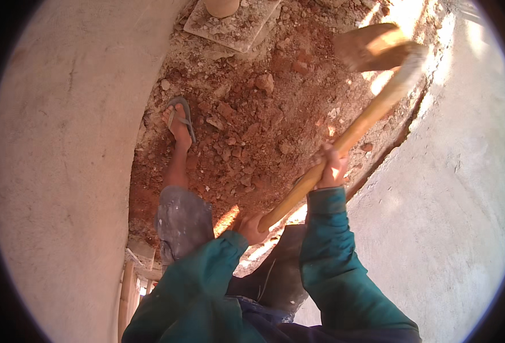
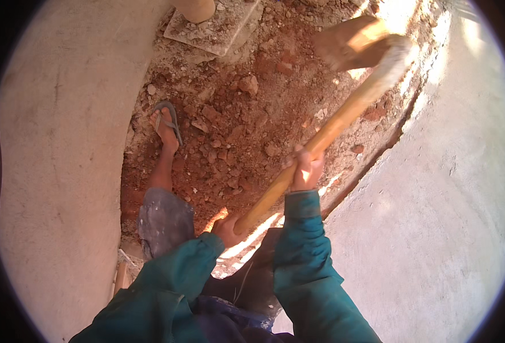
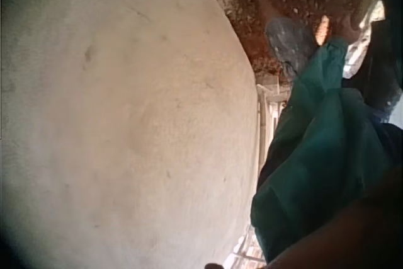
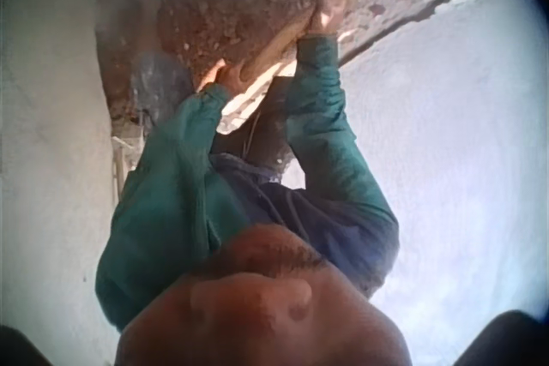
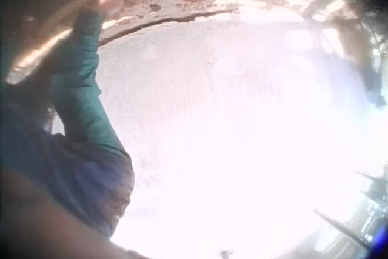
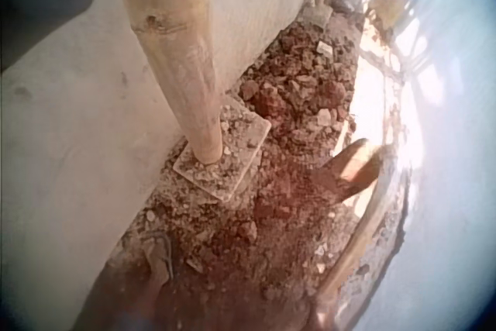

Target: The person uses a hoe to break up and move soil and rubble in a narrow construction area.

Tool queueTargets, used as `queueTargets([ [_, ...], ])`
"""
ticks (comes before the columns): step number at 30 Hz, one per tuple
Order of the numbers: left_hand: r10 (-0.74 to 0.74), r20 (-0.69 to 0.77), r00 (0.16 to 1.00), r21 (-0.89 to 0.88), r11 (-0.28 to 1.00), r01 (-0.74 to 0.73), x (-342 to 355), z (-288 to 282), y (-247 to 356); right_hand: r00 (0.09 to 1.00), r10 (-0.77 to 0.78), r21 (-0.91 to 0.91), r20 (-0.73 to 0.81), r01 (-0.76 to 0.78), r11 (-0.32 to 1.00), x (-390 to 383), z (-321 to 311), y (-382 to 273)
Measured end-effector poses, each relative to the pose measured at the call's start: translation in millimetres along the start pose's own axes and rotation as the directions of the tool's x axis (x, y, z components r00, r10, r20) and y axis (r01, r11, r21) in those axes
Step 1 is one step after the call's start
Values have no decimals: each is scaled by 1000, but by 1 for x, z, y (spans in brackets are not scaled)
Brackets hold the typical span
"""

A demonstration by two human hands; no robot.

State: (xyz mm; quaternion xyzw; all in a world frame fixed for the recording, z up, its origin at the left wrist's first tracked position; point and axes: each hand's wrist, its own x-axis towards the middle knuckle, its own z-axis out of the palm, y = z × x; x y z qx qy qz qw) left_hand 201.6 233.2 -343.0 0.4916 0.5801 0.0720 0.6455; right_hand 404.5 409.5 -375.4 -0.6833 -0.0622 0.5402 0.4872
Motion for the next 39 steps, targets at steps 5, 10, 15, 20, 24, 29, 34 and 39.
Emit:
queueTargets([
  [5, 513, -226, 828, 78, 857, -510, 212, -19, 106, 849, -528, 84, 30, 524, 847, 84, 42, -177],
  [10, 466, -242, 851, 128, 885, -448, 327, -54, 214, 754, -653, -58, -68, 650, 757, 189, 82, -281],
  [15, -181, -77, 980, 102, 977, 188, 214, -31, 61, 970, -192, -203, -148, 160, 966, 182, 66, -60],
  [20, -242, -156, 958, -12, 970, 243, 74, 8, 7, 993, 82, -262, -89, -103, 960, 94, 43, 34],
  [24, 105, -88, 991, 66, 993, -99, 70, -11, -2, 999, -40, 21, 27, 39, 999, 47, 41, -11],
  [29, 474, -248, 845, 60, 878, -475, 226, -30, 101, 856, -497, 74, 143, 492, 868, 96, 65, -170],
  [34, 503, -257, 825, 77, 862, -501, 314, -59, 200, 794, -604, 46, 63, 602, 797, 193, 87, -286],
  [39, 200, -264, 944, 121, 977, -173, 252, -53, 93, 948, -315, -166, -51, 303, 938, 204, 85, -109],
])
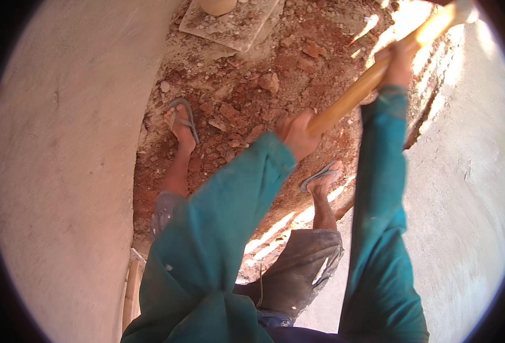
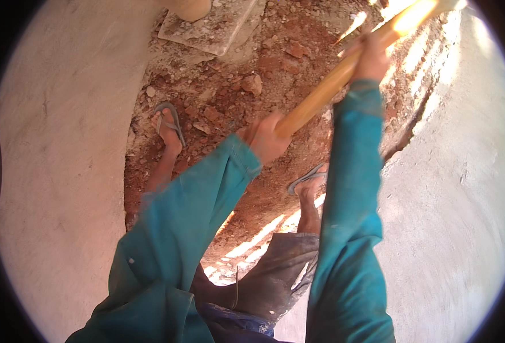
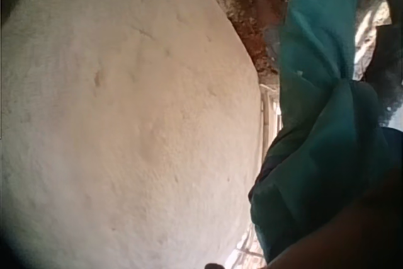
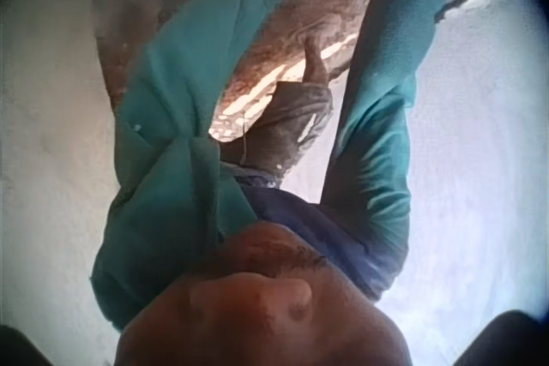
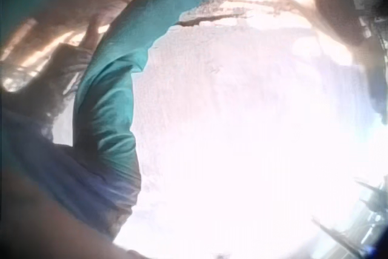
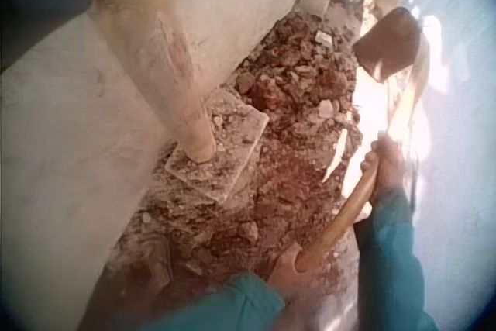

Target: The person uses a hoe to break up and move soil and rubble in a narrow construction area.

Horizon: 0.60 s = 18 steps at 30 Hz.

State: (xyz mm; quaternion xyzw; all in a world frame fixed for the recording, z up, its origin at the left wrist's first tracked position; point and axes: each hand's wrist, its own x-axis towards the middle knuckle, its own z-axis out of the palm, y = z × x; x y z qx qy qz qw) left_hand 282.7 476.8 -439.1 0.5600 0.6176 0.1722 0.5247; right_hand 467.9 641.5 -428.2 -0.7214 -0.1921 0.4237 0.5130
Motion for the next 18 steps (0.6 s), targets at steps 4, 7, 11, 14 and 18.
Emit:
queueTargets([
  [4, -587, 253, 769, 163, 810, 564, -171, -2, -27, 853, 520, -26, 36, -519, 854, -140, -35, 145],
  [7, -388, 313, 867, 101, 921, 376, -231, -20, -44, 805, 583, 70, 110, -591, 803, -190, -47, 105],
  [11, -126, 290, 949, 61, 992, 113, -241, -8, -54, 913, 355, 193, 201, -392, 900, -214, -58, 33],
  [14, 170, 74, 983, -64, 984, -166, -123, 17, -9, 980, 22, 242, 196, -70, 968, -147, -55, -47],
  [18, 389, -87, 917, -187, 898, -398, 42, 23, 82, 940, -334, 222, 73, 311, 924, -27, -36, -158],
])
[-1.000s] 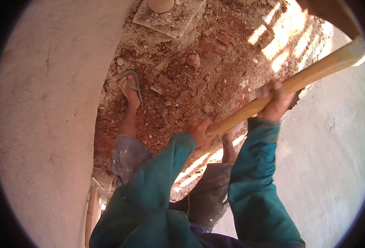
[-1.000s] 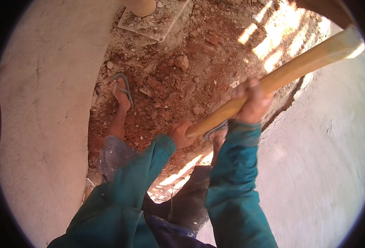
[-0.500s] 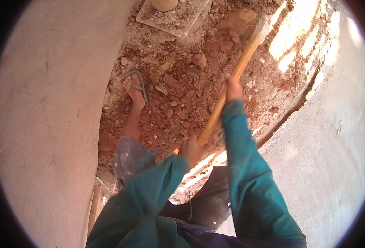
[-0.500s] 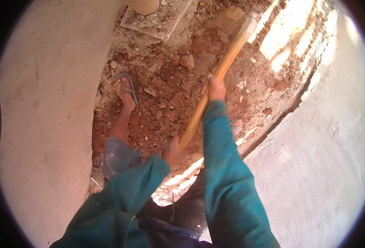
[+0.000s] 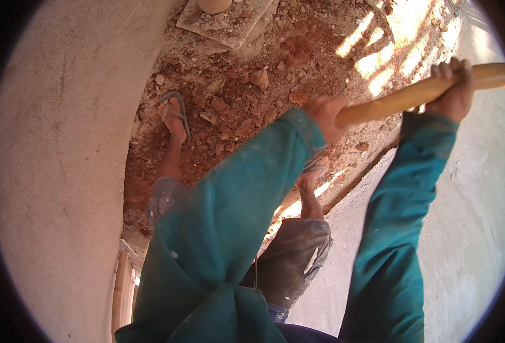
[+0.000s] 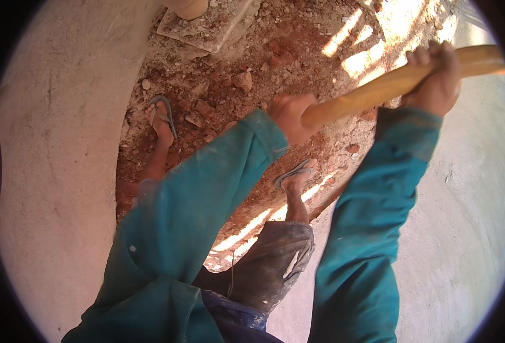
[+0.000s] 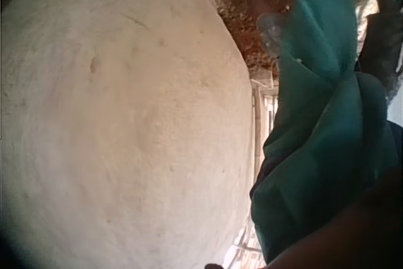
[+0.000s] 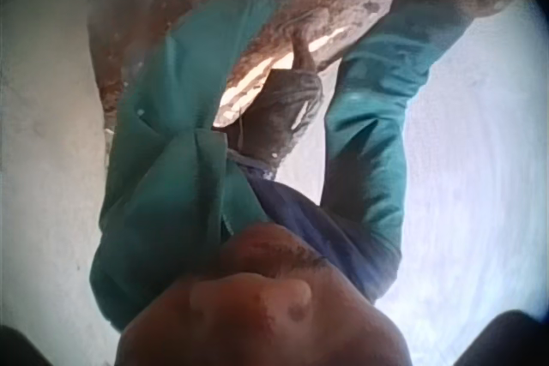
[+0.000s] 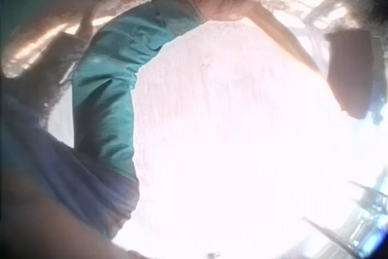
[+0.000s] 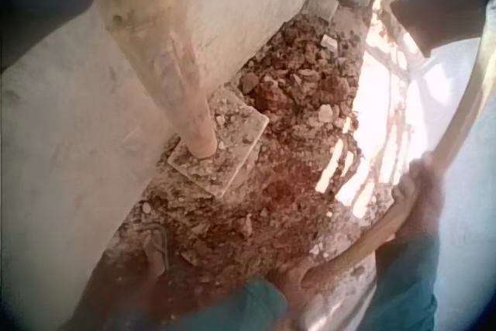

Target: The person uses a hoe to break up and move soil and rubble in a narrow construction area.

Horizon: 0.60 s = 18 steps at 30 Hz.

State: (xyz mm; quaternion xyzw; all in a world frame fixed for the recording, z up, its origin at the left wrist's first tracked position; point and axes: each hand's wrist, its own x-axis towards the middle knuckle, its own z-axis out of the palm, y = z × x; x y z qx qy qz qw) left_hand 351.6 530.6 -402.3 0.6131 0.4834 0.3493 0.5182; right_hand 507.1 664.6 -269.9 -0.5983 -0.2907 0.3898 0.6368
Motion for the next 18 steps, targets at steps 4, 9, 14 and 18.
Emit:
queueTargets([
  [4, -218, 29, 976, 89, 973, 215, 40, -24, 7, 991, 131, 6, -23, -131, 991, 80, 7, 37],
  [9, -772, 131, 622, 100, 634, 767, -155, -42, -35, 787, 578, -319, -215, -616, 720, -96, -20, 210],
  [14, -827, 234, 510, 231, 557, 797, -306, -83, 21, 546, 827, -5, -138, -835, 550, -269, -28, 184],
  [18, -648, 213, 731, 172, 761, 625, -341, -92, 10, 660, 745, 139, -91, -733, 666, -284, -28, 116],
])
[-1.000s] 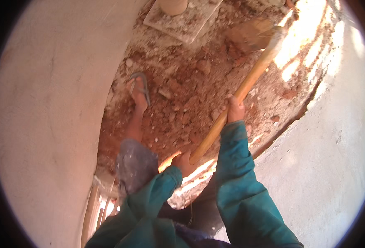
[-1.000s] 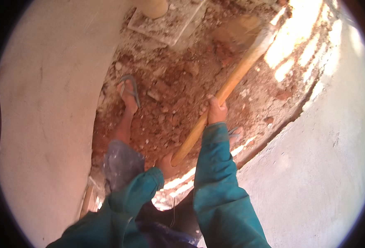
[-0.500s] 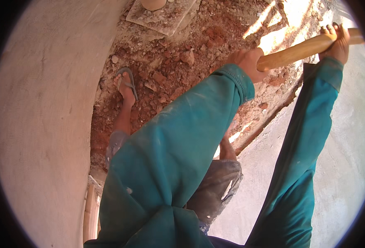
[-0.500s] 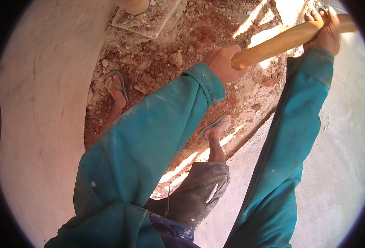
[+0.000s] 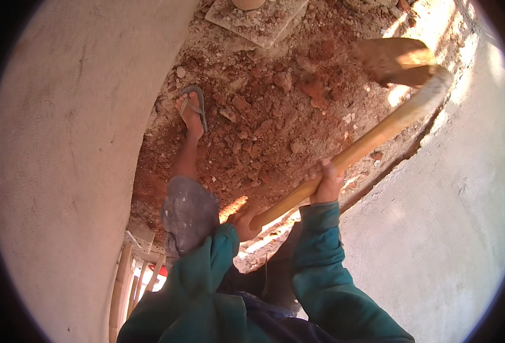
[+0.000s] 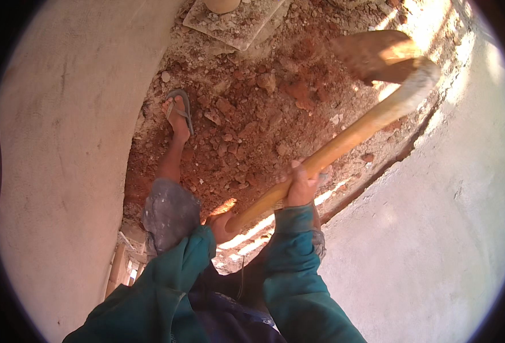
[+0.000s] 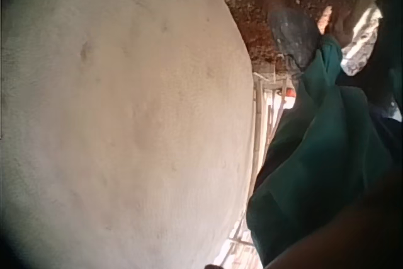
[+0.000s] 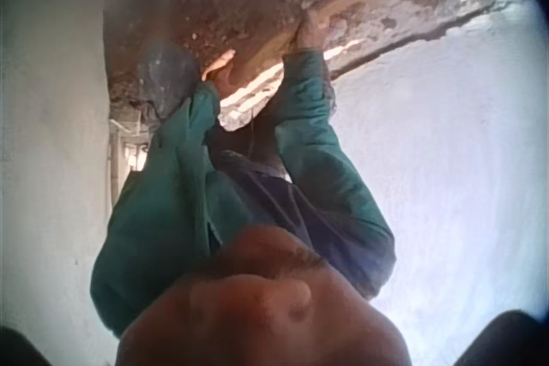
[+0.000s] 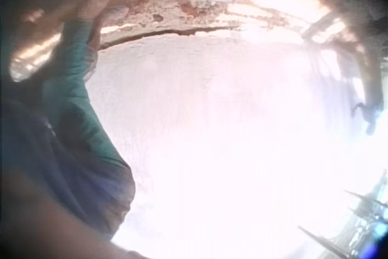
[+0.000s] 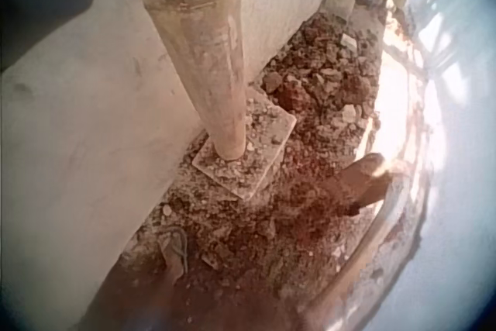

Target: The person uses a hoe to break up and move soil and rubble in a narrow construction area.

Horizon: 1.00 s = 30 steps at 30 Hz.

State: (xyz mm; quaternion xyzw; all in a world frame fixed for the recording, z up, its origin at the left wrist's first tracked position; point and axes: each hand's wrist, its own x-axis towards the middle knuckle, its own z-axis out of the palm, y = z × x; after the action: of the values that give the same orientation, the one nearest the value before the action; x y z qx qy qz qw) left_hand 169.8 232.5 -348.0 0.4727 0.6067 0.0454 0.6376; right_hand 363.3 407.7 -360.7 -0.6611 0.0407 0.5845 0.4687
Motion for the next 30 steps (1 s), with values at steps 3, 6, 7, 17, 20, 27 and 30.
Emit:
queueTargets([
  [3, 291, -47, 955, 5, 957, -291, 87, 6, 58, 952, -297, -85, 80, 303, 949, 19, 9, -86],
  [6, 467, -132, 875, -45, 879, -476, 176, -1, 147, 824, -558, -64, 101, 565, 823, 54, 34, -181],
  [7, 452, -166, 877, -43, 885, -464, 201, -3, 167, 781, -624, -71, 25, 624, 778, 65, 55, -205],
  [17, -208, 73, 975, 15, 978, 207, 121, 11, 64, 977, -137, -504, -161, 38, 863, 152, 9, -21],
  [20, -277, 92, 956, -56, 958, 283, 29, 6, 26, 991, -7, -416, -133, -50, 908, 92, -17, 60],
  [27, 36, -29, 999, 9, 999, -36, -7, 12, -29, 992, -27, 40, 125, 22, 999, -11, 13, 31],
  [30, 351, -129, 928, 14, 936, -352, 93, 13, 42, 912, -259, -8, 319, 276, 961, 42, 13, -71],
])
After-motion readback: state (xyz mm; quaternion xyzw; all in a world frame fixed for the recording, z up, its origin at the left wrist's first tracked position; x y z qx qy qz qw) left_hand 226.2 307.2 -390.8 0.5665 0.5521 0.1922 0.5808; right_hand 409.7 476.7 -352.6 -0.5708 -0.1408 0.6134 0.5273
